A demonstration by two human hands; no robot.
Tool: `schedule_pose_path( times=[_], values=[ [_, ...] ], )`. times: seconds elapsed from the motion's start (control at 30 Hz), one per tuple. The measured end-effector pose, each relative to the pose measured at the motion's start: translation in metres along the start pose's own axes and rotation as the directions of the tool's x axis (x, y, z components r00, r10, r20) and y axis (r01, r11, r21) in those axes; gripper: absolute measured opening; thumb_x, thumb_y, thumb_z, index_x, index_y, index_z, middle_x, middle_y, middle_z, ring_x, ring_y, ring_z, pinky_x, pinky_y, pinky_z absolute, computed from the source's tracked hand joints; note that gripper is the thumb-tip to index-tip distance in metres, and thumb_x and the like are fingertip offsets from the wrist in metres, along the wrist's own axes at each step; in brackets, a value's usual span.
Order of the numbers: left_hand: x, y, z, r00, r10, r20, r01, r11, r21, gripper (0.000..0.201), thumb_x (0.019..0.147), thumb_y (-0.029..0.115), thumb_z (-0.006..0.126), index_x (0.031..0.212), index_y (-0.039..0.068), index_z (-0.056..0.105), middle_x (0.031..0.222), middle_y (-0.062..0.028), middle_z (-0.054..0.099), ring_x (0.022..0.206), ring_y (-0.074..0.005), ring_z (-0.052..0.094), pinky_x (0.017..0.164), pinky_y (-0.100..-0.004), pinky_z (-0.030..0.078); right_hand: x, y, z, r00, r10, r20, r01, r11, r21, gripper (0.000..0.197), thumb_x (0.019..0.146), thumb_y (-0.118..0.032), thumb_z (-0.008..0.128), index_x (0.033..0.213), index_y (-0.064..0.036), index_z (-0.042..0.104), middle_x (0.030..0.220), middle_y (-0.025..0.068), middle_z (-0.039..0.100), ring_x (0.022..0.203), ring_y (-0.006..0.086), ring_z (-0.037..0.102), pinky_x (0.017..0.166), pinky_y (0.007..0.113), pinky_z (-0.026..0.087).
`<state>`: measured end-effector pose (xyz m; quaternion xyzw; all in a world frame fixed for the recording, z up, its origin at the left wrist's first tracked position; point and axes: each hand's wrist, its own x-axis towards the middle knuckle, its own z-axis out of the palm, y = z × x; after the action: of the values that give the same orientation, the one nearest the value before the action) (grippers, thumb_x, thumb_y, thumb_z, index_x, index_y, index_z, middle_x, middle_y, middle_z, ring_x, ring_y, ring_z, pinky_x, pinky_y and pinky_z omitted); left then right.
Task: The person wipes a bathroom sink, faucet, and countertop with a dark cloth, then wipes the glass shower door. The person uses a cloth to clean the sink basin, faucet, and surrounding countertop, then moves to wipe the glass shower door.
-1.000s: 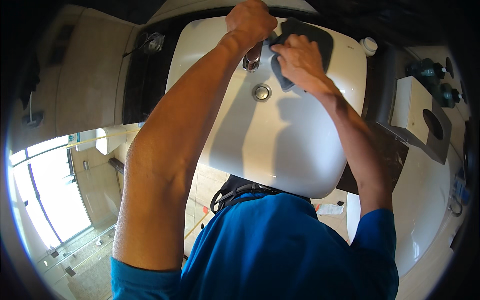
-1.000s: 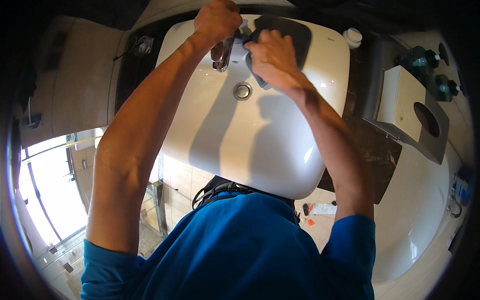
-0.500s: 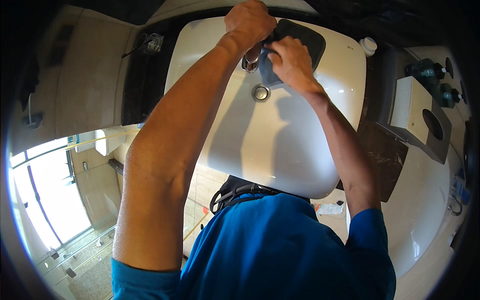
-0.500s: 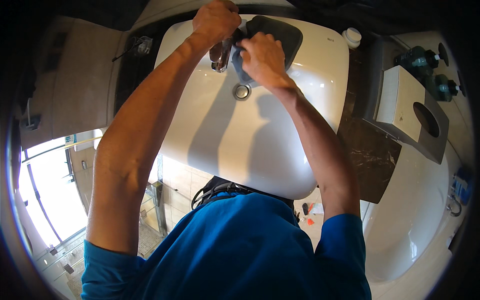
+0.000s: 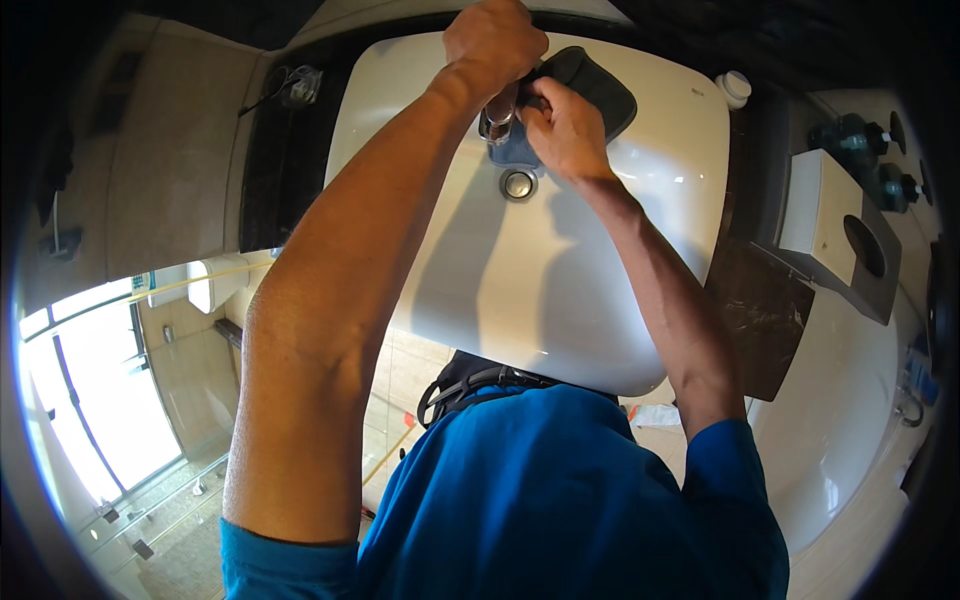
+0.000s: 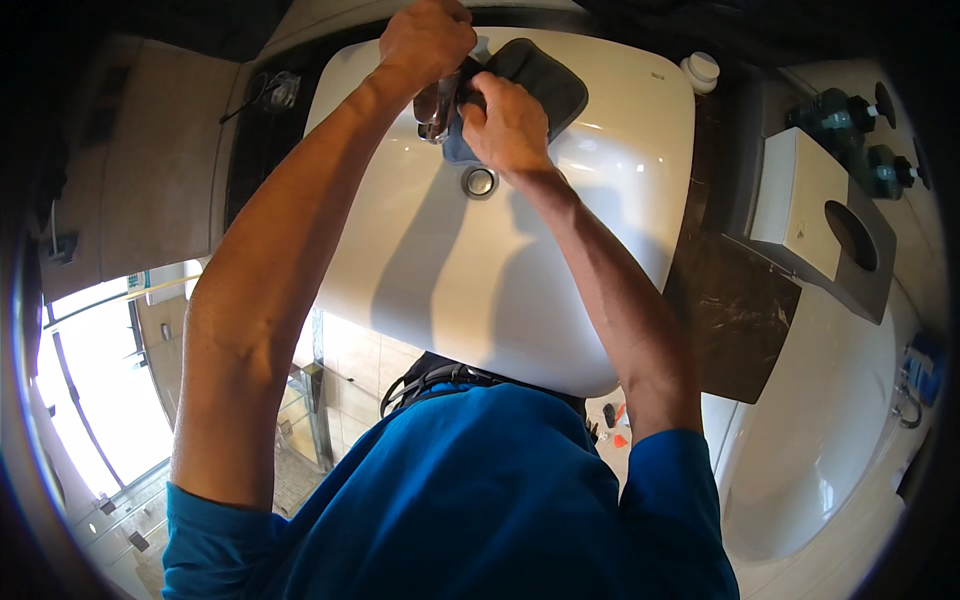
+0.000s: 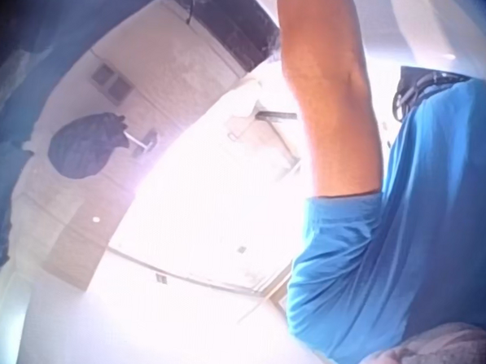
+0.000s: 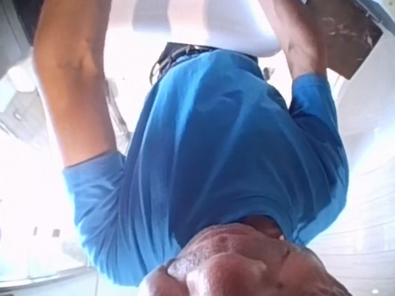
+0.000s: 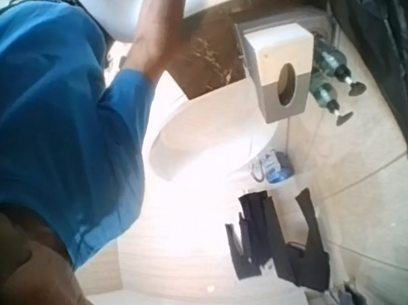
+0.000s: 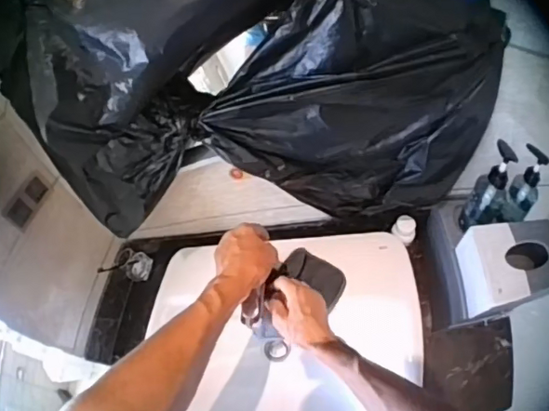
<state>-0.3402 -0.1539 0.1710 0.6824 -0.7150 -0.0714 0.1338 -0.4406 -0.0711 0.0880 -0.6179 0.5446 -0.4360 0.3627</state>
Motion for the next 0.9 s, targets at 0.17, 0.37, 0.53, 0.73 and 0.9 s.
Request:
schedule_pose_path(
  times=[0.17,0.37,0.53,0.73,0.9],
  values=[
    [0.001,0.005,-0.003,0.999,-0.029,0.036,0.029,1.000,0.010,0.026,0.078,0.019,0.062,0.097,0.012,0.077,0.103,-0.0163,0.073,0.101,-0.0329,0.070,0.092,-0.0398,0.054,0.018,0.000,-0.014,0.989,0.111,-0.095,-0.069,0.928,0.367,0.025,0.085,-0.018,0.070,0.103,-0.0013,0.068,0.079,0.0123,0.071,0.068,0.0217,0.068,0.067,0.034,0.052],
    [0.000,0.004,-0.002,1.000,0.016,0.007,-0.016,1.000,0.000,0.024,0.077,0.019,0.062,0.095,0.012,0.077,0.102,-0.0164,0.073,0.100,-0.0338,0.070,0.091,-0.0400,0.054,-0.009,-0.016,-0.008,0.996,-0.006,-0.088,0.014,0.996,0.087,0.022,0.085,-0.018,0.069,0.103,-0.0050,0.068,0.087,0.0147,0.065,0.075,0.0296,0.065,0.069,0.039,0.052],
    [0.003,-0.004,0.003,1.000,0.023,-0.017,-0.022,0.999,0.032,0.024,0.077,0.018,0.062,0.094,0.012,0.077,0.102,-0.0165,0.073,0.100,-0.0336,0.070,0.090,-0.0398,0.055,-0.022,-0.021,-0.013,0.993,-0.119,-0.016,0.120,0.990,0.072,0.022,0.087,-0.018,0.068,0.106,-0.0092,0.070,0.090,0.0158,0.065,0.084,0.0348,0.065,0.075,0.044,0.051],
    [0.007,0.005,-0.002,0.996,0.001,0.095,-0.012,0.993,0.118,0.024,0.078,0.019,0.061,0.095,0.013,0.077,0.103,-0.0160,0.073,0.098,-0.0325,0.071,0.088,-0.0393,0.056,0.005,-0.017,-0.024,0.982,-0.185,0.043,0.190,0.973,-0.130,0.023,0.091,-0.019,0.061,0.111,-0.0132,0.072,0.091,0.0162,0.065,0.087,0.0366,0.064,0.077,0.045,0.052],
    [0.007,-0.002,0.004,0.998,0.027,0.051,-0.035,0.987,0.157,0.024,0.080,0.018,0.060,0.096,0.013,0.078,0.104,-0.0160,0.073,0.098,-0.0321,0.071,0.087,-0.0396,0.056,-0.005,-0.023,-0.031,0.956,-0.246,0.162,0.270,0.951,-0.152,0.024,0.093,-0.017,0.058,0.112,-0.0133,0.071,0.092,0.0155,0.065,0.086,0.0354,0.064,0.079,0.046,0.052]
  ],
)
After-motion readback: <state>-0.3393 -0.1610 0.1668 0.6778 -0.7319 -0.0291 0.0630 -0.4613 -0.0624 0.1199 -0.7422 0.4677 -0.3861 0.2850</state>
